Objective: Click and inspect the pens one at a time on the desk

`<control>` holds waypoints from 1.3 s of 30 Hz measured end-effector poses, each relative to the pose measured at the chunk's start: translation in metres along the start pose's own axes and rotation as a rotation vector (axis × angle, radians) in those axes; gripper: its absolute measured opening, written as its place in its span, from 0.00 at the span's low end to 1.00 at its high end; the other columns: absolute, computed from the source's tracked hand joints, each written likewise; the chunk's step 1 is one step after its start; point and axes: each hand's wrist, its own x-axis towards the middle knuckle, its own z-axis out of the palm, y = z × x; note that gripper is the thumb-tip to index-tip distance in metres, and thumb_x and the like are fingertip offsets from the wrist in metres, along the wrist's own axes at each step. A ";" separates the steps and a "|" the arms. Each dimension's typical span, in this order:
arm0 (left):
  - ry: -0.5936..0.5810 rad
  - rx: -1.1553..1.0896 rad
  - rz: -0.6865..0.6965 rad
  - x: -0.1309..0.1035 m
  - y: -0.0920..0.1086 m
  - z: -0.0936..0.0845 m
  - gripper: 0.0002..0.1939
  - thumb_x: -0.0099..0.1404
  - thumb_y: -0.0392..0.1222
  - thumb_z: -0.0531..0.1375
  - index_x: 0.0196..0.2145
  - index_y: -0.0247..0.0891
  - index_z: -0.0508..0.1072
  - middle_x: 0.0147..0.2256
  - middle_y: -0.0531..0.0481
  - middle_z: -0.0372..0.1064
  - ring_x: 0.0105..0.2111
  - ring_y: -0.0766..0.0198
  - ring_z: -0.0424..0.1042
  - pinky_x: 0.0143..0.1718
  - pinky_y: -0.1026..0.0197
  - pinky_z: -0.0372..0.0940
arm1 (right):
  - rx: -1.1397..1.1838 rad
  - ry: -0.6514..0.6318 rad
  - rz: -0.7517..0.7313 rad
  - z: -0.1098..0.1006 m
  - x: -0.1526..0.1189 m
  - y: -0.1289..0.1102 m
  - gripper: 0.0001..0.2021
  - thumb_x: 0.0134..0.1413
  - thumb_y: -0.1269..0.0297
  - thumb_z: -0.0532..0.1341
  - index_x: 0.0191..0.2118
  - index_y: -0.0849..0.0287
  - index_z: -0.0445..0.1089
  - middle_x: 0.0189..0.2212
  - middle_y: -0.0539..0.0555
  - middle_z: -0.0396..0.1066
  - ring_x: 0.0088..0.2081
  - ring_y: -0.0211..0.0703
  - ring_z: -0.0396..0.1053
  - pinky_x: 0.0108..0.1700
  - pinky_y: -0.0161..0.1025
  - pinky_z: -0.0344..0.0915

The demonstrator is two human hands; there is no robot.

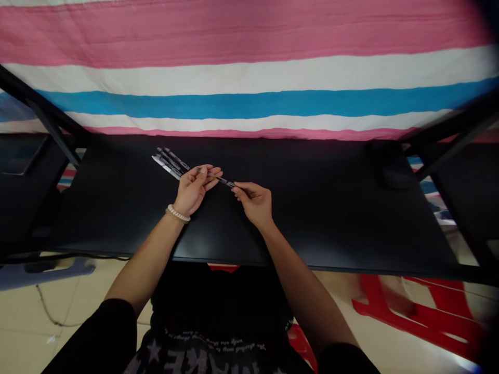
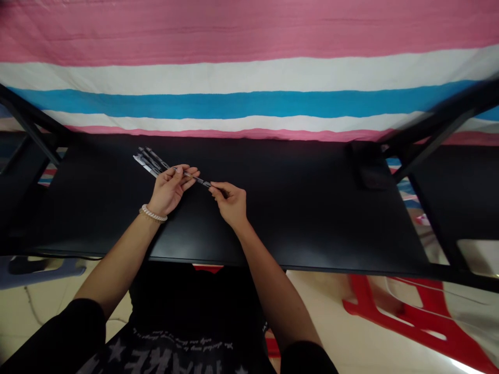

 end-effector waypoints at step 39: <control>0.085 -0.113 0.055 0.009 -0.006 -0.001 0.07 0.66 0.45 0.66 0.38 0.41 0.75 0.40 0.49 0.79 0.45 0.61 0.79 0.54 0.55 0.69 | 0.099 0.042 0.035 0.006 0.008 -0.009 0.16 0.51 0.49 0.71 0.41 0.54 0.80 0.30 0.52 0.80 0.29 0.43 0.78 0.36 0.45 0.80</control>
